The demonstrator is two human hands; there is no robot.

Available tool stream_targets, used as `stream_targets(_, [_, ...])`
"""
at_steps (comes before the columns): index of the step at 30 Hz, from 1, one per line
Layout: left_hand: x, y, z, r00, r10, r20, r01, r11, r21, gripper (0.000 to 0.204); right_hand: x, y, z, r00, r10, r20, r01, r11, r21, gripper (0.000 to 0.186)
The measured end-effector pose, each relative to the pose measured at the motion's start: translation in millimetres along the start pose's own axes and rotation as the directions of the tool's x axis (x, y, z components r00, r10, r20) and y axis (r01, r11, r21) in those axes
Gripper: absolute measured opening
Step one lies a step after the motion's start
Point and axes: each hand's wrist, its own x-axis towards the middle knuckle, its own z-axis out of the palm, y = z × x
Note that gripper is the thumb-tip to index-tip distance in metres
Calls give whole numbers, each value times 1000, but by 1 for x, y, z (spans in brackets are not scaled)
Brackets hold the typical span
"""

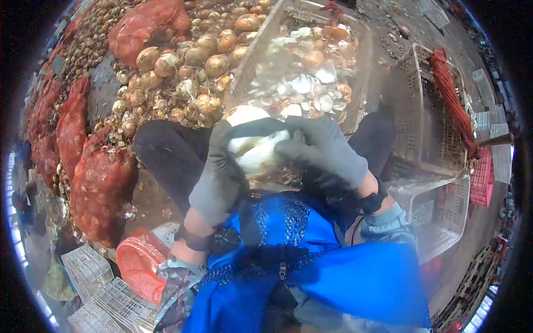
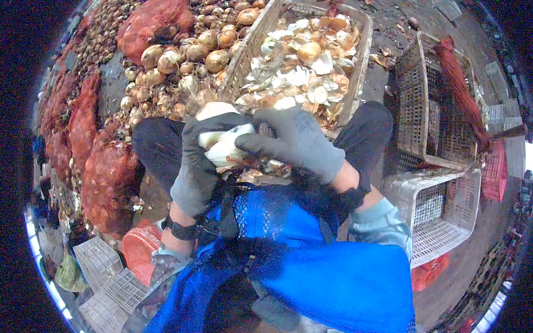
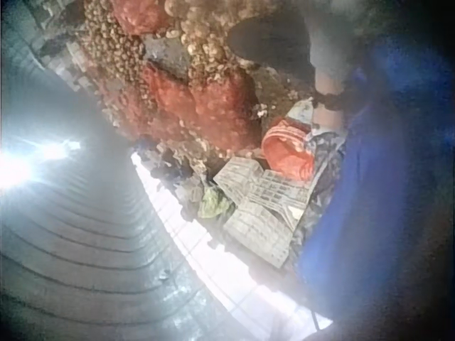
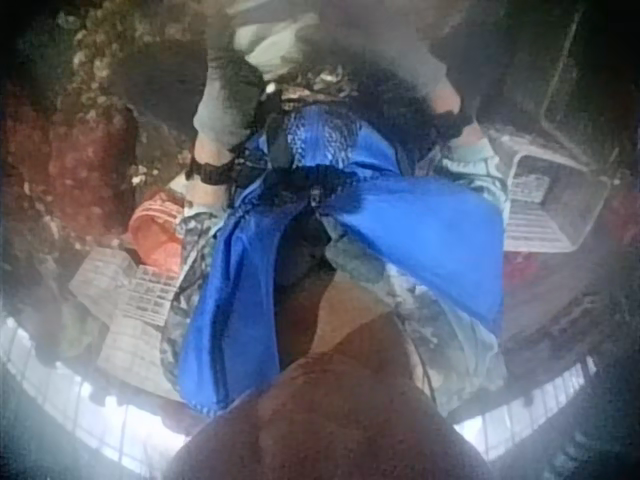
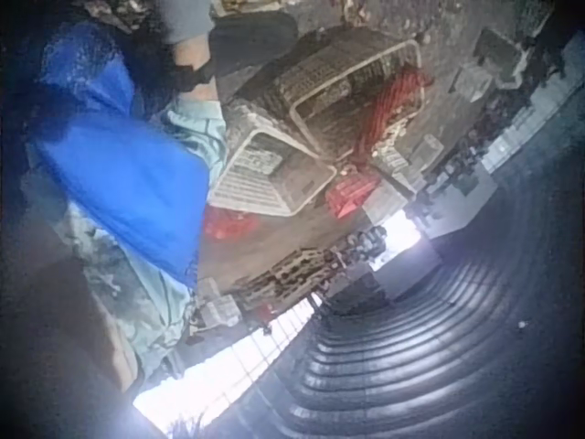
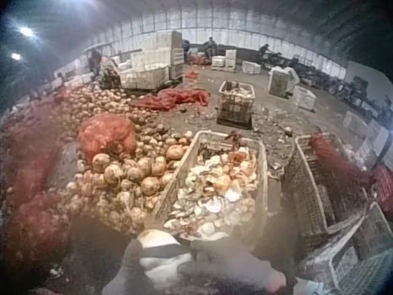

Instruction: The person peels onions using a curved knife while sitting in an agricultural warehouse, placing the peeled onions into a white crate and throwing the skins into a clear bin.

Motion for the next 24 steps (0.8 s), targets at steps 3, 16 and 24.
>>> stream_targets(3, [-1, -3, 7, 996, 33, -77, -26, 995, 96, 66, -1, 6, 6, 996, -15, -86, 8, 996, -87, 51])
stream_targets(16, [7, -6, -16, 989, -114, -96, 119, 992, 39, 64, -7, -6, 30, 936, -63, -348, -3, 983, -186, 45])
stream_targets(24, [11, -14, -20, 965, 7, -261, -40, 992, -120, 58, -3, -3, 37, 910, -345, -228, 215, 866, -452, 48])
